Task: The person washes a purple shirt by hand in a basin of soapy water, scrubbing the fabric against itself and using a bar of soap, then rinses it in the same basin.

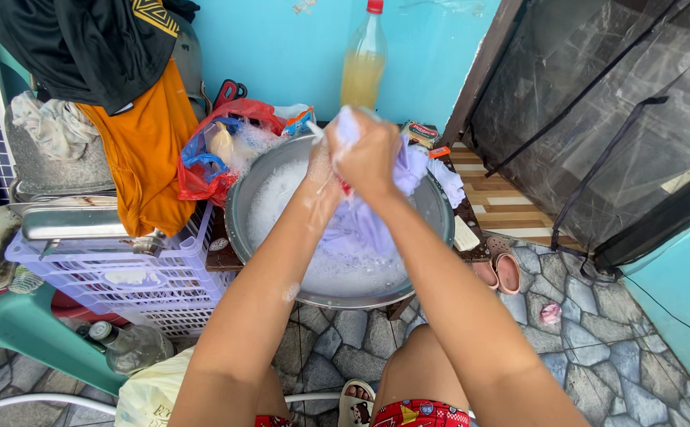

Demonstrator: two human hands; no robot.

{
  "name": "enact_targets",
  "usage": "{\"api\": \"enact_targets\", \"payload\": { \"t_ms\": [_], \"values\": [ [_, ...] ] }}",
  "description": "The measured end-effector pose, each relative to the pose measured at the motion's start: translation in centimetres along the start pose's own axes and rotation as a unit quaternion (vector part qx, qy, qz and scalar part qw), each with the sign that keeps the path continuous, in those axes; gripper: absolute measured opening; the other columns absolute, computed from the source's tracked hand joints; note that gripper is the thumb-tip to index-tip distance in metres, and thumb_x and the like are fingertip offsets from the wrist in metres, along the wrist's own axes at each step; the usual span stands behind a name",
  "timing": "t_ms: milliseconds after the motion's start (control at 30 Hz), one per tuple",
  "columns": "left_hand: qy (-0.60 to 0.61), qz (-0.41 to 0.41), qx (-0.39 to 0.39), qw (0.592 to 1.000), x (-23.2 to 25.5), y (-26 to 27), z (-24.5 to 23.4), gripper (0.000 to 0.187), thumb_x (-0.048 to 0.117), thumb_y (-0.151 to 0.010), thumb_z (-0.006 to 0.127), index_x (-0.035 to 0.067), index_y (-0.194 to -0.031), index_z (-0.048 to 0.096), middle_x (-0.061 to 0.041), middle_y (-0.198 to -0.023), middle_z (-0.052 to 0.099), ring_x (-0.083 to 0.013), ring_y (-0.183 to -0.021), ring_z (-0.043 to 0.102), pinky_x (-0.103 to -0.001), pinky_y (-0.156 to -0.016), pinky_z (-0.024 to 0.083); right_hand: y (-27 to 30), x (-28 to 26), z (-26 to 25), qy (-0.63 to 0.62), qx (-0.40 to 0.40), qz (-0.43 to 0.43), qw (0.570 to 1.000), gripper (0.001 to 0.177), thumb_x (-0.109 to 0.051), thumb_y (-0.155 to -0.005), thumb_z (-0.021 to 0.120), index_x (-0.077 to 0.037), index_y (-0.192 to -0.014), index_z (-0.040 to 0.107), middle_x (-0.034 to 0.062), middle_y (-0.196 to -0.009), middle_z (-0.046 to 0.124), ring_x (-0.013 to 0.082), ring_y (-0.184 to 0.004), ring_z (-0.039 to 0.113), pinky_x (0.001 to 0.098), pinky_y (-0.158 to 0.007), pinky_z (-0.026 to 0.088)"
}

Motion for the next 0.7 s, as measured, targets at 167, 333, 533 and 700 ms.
{"api": "enact_targets", "payload": {
  "t_ms": [167, 333, 533, 700],
  "values": [
    [-0.124, -0.013, 0.135, 0.983, 0.5, 1.1, -1.8, 0.010, 0.012, -0.089, 0.064, 0.004, -0.094, 0.065, -0.008, -0.087, 0.068, -0.0227, -0.074, 0.068, -0.041, -0.061, 0.060, 0.9, 3.0, 0.9, 0.050, -0.060, 0.092, 0.993, 0.018, -0.012, -0.074, 0.081, -0.003, -0.073, 0.065, 0.0171, -0.071, 0.065, 0.0384, -0.066, 0.064, 0.0442, -0.063, 0.050],
    [-0.155, -0.045, 0.117, 0.980, 1.8, 3.2, 0.2, 0.015, 0.013, -0.091, 0.064, 0.001, -0.101, 0.065, -0.012, -0.093, 0.069, -0.0252, -0.079, 0.070, -0.043, -0.067, 0.062, 2.5, 5.4, 0.9, -0.037, -0.087, 0.113, 0.989, 0.007, -0.007, -0.076, 0.070, -0.002, -0.077, 0.065, 0.0176, -0.071, 0.063, 0.0342, -0.064, 0.064, 0.0403, -0.061, 0.049],
    [-0.202, -0.035, 0.125, 0.971, 6.5, 6.8, 3.7, 0.021, 0.014, -0.094, 0.064, -0.003, -0.108, 0.064, -0.017, -0.101, 0.071, -0.0283, -0.085, 0.073, -0.046, -0.074, 0.063, 4.2, 15.1, -2.3, -0.092, -0.110, 0.371, 0.918, 0.027, -0.016, -0.095, 0.075, -0.002, -0.076, 0.064, 0.0057, -0.069, 0.059, 0.0159, -0.061, 0.050, 0.0356, -0.059, 0.043],
    [-0.132, -0.024, 0.078, 0.988, 9.8, 5.8, 4.8, 0.027, 0.018, -0.098, 0.064, -0.003, -0.113, 0.063, -0.018, -0.107, 0.071, -0.0296, -0.090, 0.074, -0.049, -0.080, 0.064, 3.9, 13.0, -2.4, -0.336, -0.059, 0.508, 0.791, 0.019, -0.019, -0.097, 0.074, -0.010, -0.083, 0.065, -0.0022, -0.083, 0.066, 0.0078, -0.075, 0.056, 0.0283, -0.068, 0.051]
  ]
}}
Point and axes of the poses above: each hand's wrist, its own y-axis away from the middle knuckle, its own z-axis out of the palm, x = y × z, the point moved 9 cm from there along -y, towards the middle knuckle
